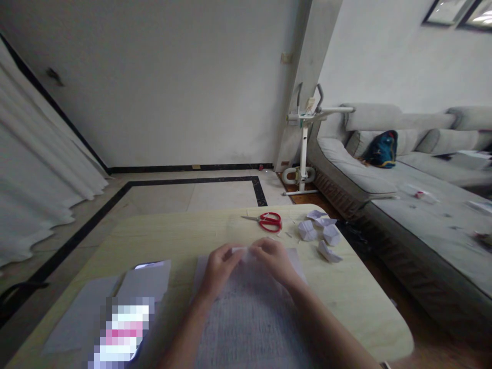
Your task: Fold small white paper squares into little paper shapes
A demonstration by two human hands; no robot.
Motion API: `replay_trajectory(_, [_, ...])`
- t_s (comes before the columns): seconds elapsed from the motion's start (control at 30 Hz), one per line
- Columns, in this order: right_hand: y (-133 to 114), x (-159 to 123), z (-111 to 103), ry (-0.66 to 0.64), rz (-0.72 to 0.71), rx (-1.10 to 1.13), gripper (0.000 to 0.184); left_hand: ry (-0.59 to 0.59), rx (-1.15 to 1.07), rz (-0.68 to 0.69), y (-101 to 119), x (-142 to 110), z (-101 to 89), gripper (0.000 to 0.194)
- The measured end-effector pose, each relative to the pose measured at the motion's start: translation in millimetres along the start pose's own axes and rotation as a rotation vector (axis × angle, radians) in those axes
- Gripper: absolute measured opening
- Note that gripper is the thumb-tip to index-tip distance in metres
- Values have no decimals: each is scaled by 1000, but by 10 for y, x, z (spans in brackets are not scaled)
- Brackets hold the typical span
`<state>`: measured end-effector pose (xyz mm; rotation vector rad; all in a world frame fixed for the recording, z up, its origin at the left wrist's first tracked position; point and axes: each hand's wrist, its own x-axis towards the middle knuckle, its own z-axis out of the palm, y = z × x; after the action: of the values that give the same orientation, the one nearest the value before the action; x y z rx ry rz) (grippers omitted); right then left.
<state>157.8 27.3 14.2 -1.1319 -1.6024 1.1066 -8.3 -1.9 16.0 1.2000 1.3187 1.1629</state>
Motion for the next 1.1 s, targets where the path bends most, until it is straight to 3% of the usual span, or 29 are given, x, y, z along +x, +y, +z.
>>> replay_trajectory(0.37, [76, -7, -10, -90, 165, 48, 40, 25, 78, 62, 53, -24, 0, 33])
replay_trajectory(0.83, [12, -1, -3, -47, 90, -52, 27, 75, 65, 36, 18, -23, 1, 36])
replay_trajectory(1.1, [13, -4, 0, -48, 73, -78, 24, -14, -19, -15, 3, -25, 31, 29])
